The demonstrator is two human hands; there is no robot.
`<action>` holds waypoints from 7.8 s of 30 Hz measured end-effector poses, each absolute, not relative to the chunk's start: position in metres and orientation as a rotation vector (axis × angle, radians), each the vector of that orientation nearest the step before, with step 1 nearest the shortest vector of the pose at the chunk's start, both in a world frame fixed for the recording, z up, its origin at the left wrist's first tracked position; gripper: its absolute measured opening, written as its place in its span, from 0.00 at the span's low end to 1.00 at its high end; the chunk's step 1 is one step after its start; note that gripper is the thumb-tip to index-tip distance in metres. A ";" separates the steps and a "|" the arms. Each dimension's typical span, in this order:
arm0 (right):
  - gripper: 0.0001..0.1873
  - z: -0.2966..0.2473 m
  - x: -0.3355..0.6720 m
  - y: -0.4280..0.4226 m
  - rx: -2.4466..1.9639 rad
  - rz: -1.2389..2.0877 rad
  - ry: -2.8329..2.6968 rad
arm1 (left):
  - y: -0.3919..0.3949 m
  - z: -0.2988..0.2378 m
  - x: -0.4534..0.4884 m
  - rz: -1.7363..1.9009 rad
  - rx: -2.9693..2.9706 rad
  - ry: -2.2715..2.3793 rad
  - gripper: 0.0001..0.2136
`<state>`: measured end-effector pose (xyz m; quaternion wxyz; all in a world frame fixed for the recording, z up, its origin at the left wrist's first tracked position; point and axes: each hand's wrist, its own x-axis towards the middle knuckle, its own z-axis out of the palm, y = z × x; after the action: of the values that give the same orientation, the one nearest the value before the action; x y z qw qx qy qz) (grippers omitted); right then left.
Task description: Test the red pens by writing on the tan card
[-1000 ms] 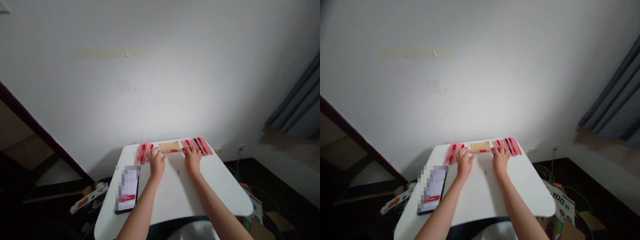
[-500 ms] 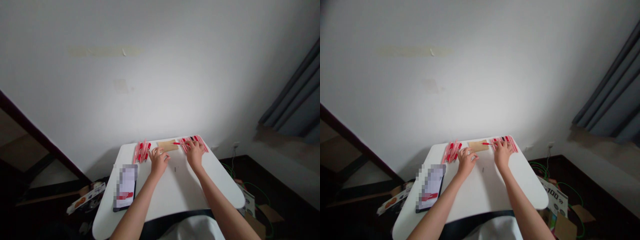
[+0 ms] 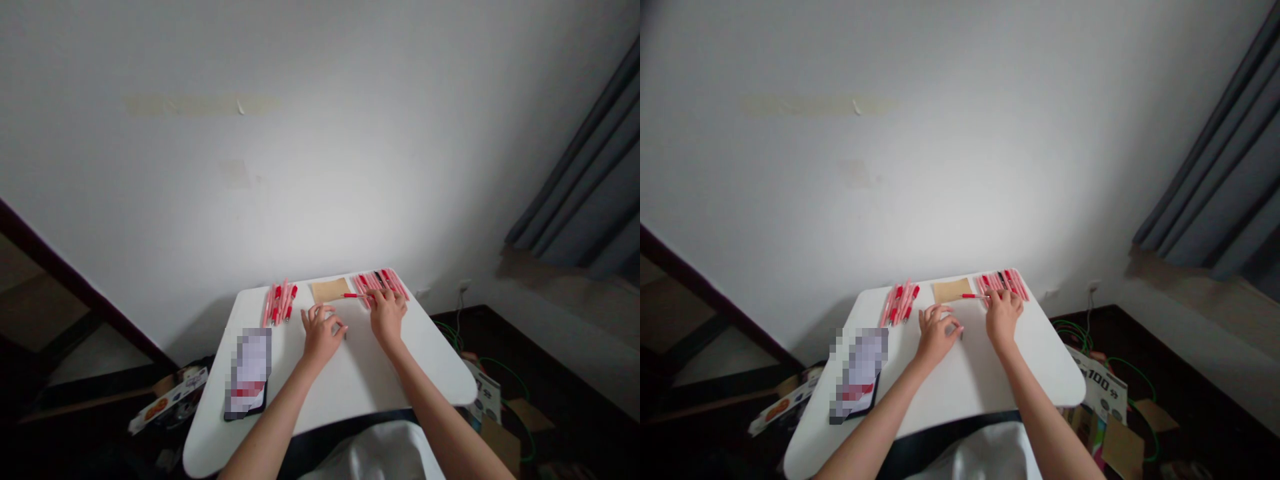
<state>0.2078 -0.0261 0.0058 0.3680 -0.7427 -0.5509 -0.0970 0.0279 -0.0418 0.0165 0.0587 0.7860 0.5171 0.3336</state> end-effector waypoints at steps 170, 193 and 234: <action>0.14 -0.021 0.214 -0.027 -1.517 -0.173 -1.709 | -0.018 0.006 -0.001 1.166 2.157 2.214 0.03; 0.15 -0.012 0.210 -0.032 -1.470 -0.113 -1.690 | -0.021 0.013 0.006 1.391 2.100 2.011 0.09; 0.10 -0.012 0.210 -0.031 -1.299 -0.071 -1.704 | -0.019 0.007 0.010 1.335 2.123 1.921 0.10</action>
<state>0.2104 -0.0315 -0.0119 0.4783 -0.5320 -0.6981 -0.0290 0.0104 -0.0189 0.0073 -0.0087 0.6721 0.6081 0.4225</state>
